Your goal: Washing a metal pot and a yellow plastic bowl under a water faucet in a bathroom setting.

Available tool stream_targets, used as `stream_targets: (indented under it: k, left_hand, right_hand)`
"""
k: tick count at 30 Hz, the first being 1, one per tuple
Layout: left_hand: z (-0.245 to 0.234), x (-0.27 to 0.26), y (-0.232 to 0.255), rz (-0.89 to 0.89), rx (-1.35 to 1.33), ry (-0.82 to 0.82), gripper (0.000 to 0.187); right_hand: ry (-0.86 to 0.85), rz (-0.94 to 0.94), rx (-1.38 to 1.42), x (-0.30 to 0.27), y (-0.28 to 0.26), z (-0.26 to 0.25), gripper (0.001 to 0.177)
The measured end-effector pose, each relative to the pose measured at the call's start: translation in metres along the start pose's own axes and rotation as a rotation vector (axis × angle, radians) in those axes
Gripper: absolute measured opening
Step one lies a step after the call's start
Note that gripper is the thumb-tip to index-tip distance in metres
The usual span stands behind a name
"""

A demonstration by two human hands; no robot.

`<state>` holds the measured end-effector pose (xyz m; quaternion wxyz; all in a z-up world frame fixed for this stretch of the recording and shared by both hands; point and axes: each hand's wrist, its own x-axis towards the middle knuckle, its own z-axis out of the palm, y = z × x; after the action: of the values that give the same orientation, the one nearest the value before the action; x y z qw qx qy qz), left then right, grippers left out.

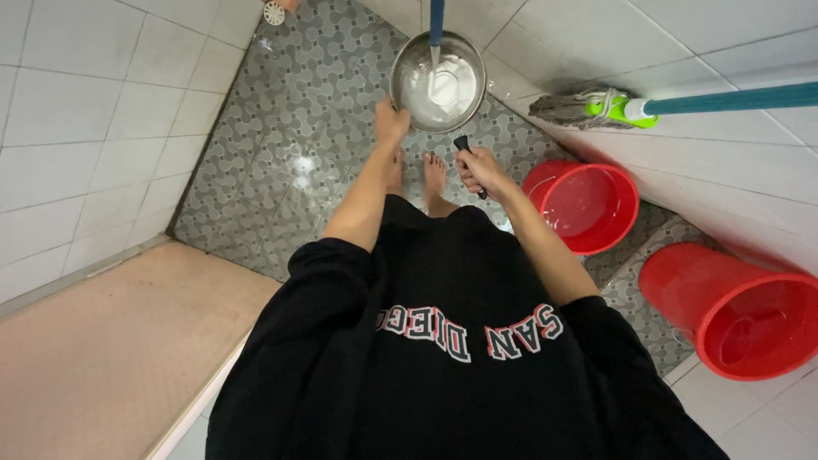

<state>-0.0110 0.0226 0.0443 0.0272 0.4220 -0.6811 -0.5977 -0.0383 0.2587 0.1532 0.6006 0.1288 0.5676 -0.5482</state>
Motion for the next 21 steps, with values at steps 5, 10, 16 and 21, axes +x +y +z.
stream_targets:
  k: [5,10,16,21]
  left_hand:
    - [-0.002,0.000,-0.005,-0.012,-0.078,-0.029,0.020]
    - [-0.001,-0.006,0.011,0.020,0.170,-0.021,0.030]
    - [0.001,-0.031,0.092,0.947,0.752,0.211,0.066]
    - [0.034,0.026,0.113,1.150,0.938,-0.388,0.019]
  right_hand:
    - [-0.012,-0.016,-0.010,-0.010,-0.008,0.004,0.032]
    - [0.013,-0.041,-0.018,-0.002,0.000,-0.005,0.030]
    - [0.064,-0.066,-0.045,-0.007,0.013,-0.012,0.030]
    - [0.049,-0.054,-0.088,-0.030,0.000,0.006,0.028]
